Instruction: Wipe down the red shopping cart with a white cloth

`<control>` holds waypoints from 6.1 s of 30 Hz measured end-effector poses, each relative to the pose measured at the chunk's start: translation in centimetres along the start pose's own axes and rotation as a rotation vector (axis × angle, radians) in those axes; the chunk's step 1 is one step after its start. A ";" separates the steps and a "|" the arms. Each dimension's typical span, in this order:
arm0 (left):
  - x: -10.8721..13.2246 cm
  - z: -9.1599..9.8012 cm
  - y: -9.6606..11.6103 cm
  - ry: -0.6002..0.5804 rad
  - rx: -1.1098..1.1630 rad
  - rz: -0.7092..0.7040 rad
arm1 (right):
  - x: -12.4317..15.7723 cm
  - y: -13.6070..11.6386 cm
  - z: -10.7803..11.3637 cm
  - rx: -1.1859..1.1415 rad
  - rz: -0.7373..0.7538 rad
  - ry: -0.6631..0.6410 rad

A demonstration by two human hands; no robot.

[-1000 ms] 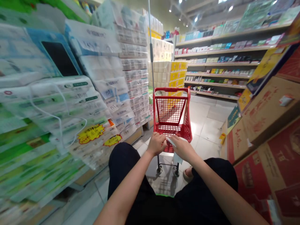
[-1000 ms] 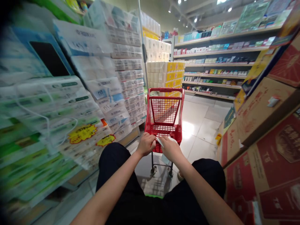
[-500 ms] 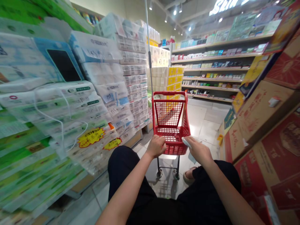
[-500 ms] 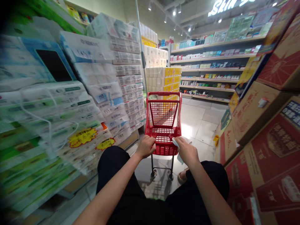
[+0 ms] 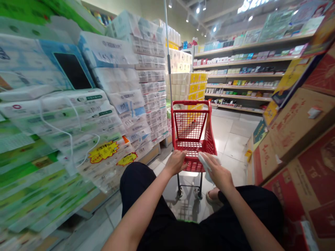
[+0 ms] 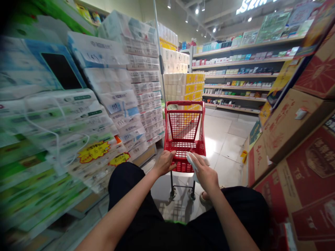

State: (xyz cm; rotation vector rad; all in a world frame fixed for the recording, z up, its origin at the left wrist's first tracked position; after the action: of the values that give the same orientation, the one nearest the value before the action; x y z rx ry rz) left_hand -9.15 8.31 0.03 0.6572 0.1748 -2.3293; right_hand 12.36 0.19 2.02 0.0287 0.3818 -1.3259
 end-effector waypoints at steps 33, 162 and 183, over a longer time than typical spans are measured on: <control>-8.6 -0.1 -7.7 -0.028 0.139 -0.556 | -5.1 8.5 -1.0 0.131 -0.457 0.080; -9.8 -2.3 1.9 -0.074 -0.013 -0.172 | -0.7 3.8 0.0 0.011 -0.100 0.336; -11.5 -1.3 -5.2 -0.088 -0.201 0.052 | -3.6 9.0 -0.2 -0.012 -0.200 0.408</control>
State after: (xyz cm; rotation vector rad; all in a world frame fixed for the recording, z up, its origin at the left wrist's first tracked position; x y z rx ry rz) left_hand -4.84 19.39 4.40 0.4543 0.3420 -2.2487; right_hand 20.15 5.88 1.08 0.2596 0.7536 -1.5154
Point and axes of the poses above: each hand's wrist, its own x-axis away from the middle knuckle, its own z-axis out of the back of the hand, y = z × x, the point moved 2 cm from there along -x, towards the middle knuckle, and after that the axes turned 3 degrees about -y, right-handed, at the moved point
